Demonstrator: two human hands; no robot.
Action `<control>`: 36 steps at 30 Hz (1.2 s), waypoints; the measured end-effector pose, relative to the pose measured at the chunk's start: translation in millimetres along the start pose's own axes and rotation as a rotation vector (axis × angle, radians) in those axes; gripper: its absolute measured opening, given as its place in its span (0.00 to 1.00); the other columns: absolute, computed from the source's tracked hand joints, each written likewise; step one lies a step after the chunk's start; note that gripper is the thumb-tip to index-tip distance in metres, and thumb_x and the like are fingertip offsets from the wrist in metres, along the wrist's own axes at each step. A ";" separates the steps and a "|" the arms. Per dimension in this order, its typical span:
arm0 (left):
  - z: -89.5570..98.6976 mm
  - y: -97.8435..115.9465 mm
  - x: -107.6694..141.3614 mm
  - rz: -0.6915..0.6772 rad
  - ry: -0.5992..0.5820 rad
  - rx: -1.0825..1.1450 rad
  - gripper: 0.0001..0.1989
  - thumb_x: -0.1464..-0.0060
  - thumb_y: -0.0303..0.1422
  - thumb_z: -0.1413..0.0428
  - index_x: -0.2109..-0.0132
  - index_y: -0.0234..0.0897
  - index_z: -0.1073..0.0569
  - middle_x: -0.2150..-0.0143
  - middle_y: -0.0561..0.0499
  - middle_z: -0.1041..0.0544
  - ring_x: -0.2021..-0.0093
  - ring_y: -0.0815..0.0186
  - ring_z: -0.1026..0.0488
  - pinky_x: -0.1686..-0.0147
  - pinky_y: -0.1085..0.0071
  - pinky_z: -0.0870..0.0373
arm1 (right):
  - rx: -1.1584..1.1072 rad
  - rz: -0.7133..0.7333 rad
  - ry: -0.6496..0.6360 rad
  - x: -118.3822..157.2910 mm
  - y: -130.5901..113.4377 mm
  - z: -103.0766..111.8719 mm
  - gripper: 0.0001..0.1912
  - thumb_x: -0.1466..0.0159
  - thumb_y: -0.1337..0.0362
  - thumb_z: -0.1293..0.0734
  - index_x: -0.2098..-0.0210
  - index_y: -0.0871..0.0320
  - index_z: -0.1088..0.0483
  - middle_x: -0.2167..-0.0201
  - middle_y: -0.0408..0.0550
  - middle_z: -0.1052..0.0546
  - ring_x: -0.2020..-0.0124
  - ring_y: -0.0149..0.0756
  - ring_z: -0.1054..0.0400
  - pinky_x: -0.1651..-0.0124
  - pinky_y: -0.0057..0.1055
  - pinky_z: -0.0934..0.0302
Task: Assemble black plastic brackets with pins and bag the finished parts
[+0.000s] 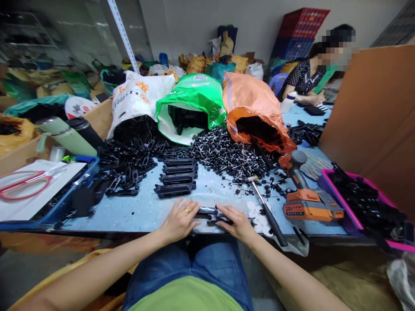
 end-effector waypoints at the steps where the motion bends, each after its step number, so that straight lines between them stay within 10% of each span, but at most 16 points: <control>1: -3.9 9.0 -7.9 -0.016 -0.039 0.046 0.26 0.44 0.44 0.50 0.43 0.34 0.41 0.46 0.40 0.33 0.44 0.53 0.41 0.45 0.53 0.51 | 0.010 -0.001 0.010 1.8 1.3 -3.0 0.28 0.39 0.60 0.36 0.40 0.51 0.45 0.56 0.51 0.28 0.56 0.38 0.32 0.55 0.35 0.35; 8: -20.9 25.3 -42.5 0.013 -0.172 0.153 0.25 0.53 0.49 0.44 0.55 0.35 0.35 0.57 0.44 0.30 0.55 0.56 0.35 0.57 0.62 0.39 | 0.103 0.108 -0.105 2.0 12.7 -4.5 0.26 0.37 0.60 0.38 0.41 0.53 0.44 0.64 0.51 0.26 0.64 0.37 0.33 0.62 0.34 0.36; 36: -7.3 38.0 -19.8 0.090 -0.115 0.098 0.26 0.54 0.49 0.43 0.54 0.35 0.34 0.57 0.43 0.30 0.55 0.55 0.35 0.56 0.61 0.38 | 0.339 0.237 -0.266 -1.6 6.1 16.3 0.26 0.36 0.56 0.42 0.39 0.52 0.46 0.56 0.55 0.31 0.58 0.38 0.35 0.59 0.34 0.40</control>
Point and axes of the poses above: each hand's wrist, its own x-axis away from the middle knuckle, its own z-axis out of the back of the hand, y = z × x, the point moved 2 cm from there along -x, towards the middle knuckle
